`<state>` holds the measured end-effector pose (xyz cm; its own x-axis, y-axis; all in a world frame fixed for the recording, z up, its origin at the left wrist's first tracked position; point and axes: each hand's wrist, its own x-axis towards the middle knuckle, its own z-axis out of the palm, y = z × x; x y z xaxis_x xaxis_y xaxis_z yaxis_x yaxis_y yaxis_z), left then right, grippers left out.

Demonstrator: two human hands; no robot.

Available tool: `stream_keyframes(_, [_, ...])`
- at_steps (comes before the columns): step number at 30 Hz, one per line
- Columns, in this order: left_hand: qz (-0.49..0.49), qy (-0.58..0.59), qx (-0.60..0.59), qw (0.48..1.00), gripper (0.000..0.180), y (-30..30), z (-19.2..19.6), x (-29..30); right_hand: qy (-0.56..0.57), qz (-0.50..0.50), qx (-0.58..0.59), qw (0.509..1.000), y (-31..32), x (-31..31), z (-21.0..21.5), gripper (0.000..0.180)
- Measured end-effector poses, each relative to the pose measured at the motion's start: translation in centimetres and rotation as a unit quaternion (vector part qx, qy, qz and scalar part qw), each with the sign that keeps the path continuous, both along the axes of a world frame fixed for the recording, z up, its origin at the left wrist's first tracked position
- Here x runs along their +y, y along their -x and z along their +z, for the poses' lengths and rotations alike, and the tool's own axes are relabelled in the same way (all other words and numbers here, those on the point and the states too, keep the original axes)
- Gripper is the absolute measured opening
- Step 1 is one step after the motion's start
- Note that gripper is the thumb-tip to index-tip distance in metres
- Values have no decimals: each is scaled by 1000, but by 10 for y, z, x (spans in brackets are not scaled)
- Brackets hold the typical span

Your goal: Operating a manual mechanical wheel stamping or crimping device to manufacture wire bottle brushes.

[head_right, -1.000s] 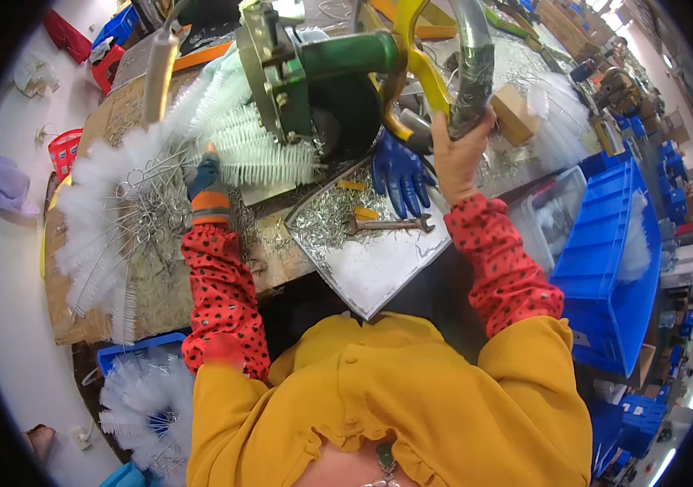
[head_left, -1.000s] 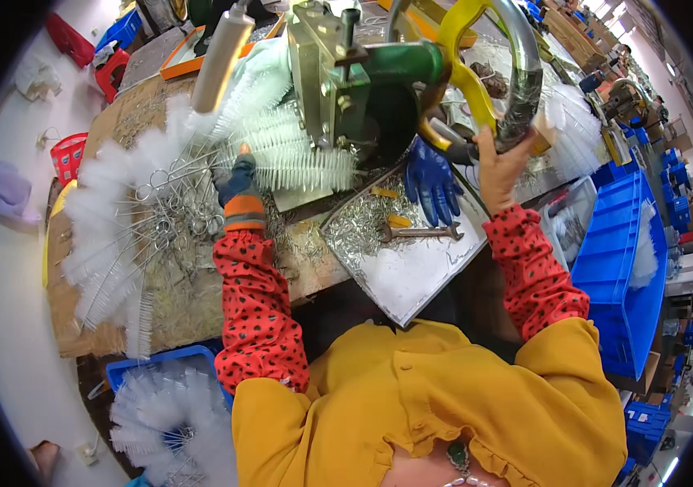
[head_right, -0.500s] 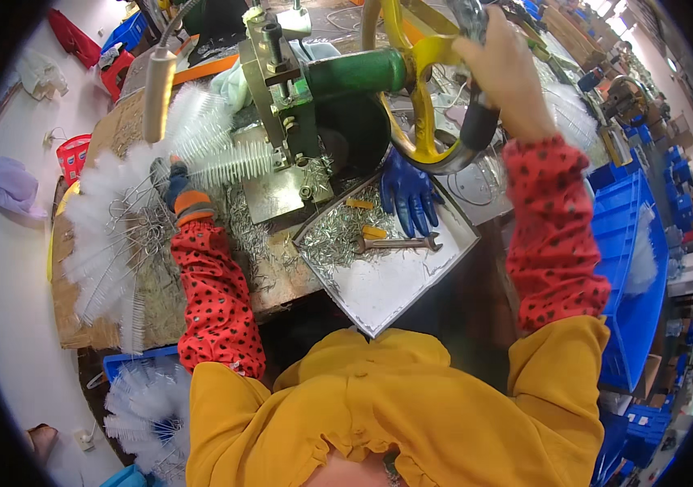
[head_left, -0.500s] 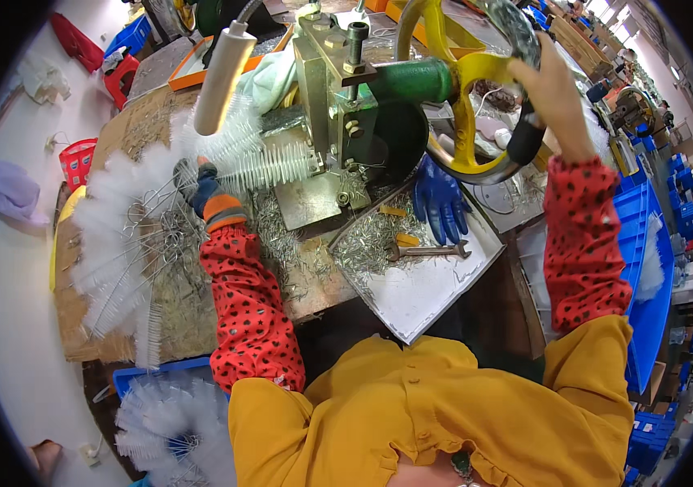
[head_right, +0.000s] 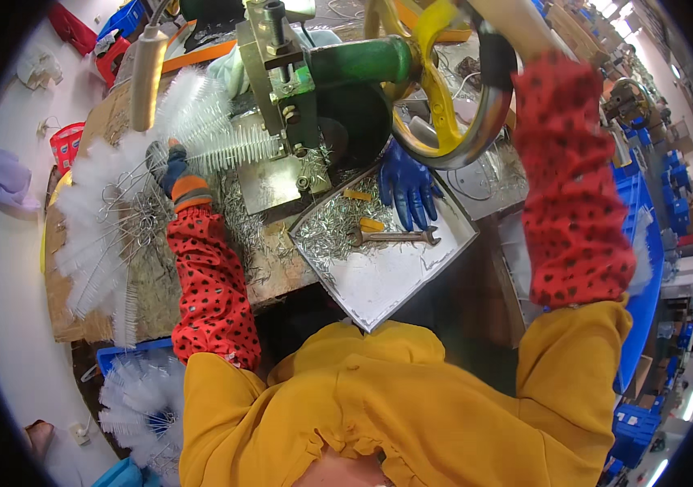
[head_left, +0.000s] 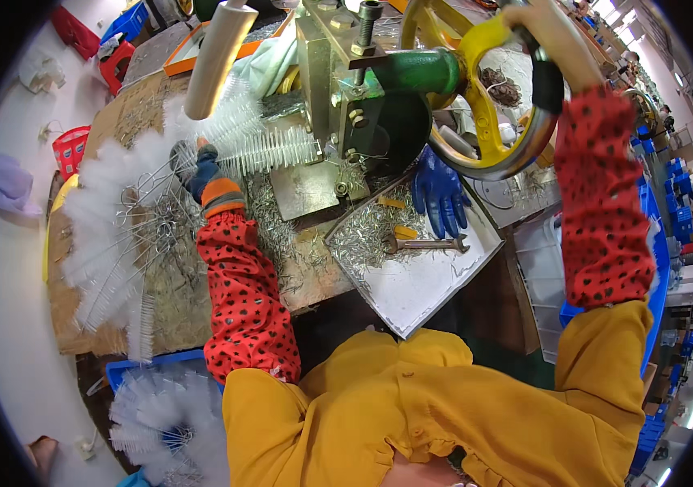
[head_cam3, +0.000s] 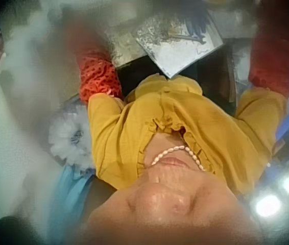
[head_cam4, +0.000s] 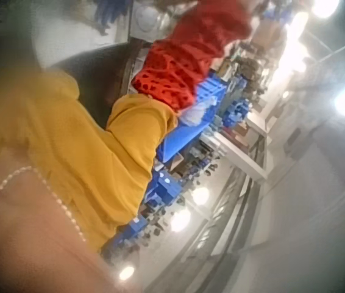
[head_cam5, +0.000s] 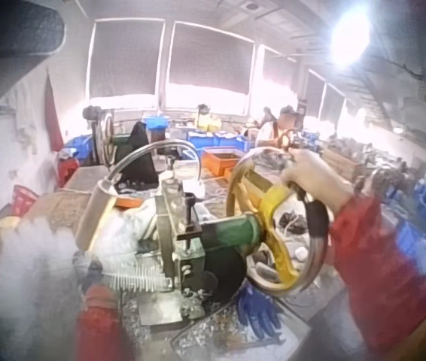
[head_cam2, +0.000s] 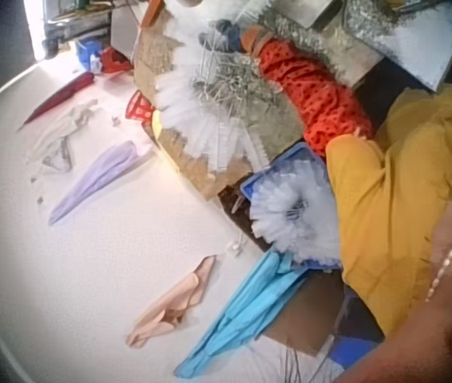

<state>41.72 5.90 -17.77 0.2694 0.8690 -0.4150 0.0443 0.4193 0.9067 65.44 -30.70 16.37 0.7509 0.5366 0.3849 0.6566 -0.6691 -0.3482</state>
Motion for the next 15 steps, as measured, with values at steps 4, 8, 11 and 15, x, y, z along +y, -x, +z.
stream_keyframes(4, [1,2,-11,1000,34,-3,2,0,-311,-122,-6,943,98,-21,-91,45])
stream_keyframes(8, [-2,6,-27,1000,34,-3,10,1,-408,-85,-64,907,99,-34,-164,45])
stream_keyframes(11, [-8,12,-76,997,33,3,19,2,-338,-70,-62,937,70,-49,-160,42])
stream_keyframes(15, [-25,48,-222,973,33,21,23,-3,-351,-35,-48,934,69,-45,-138,39])
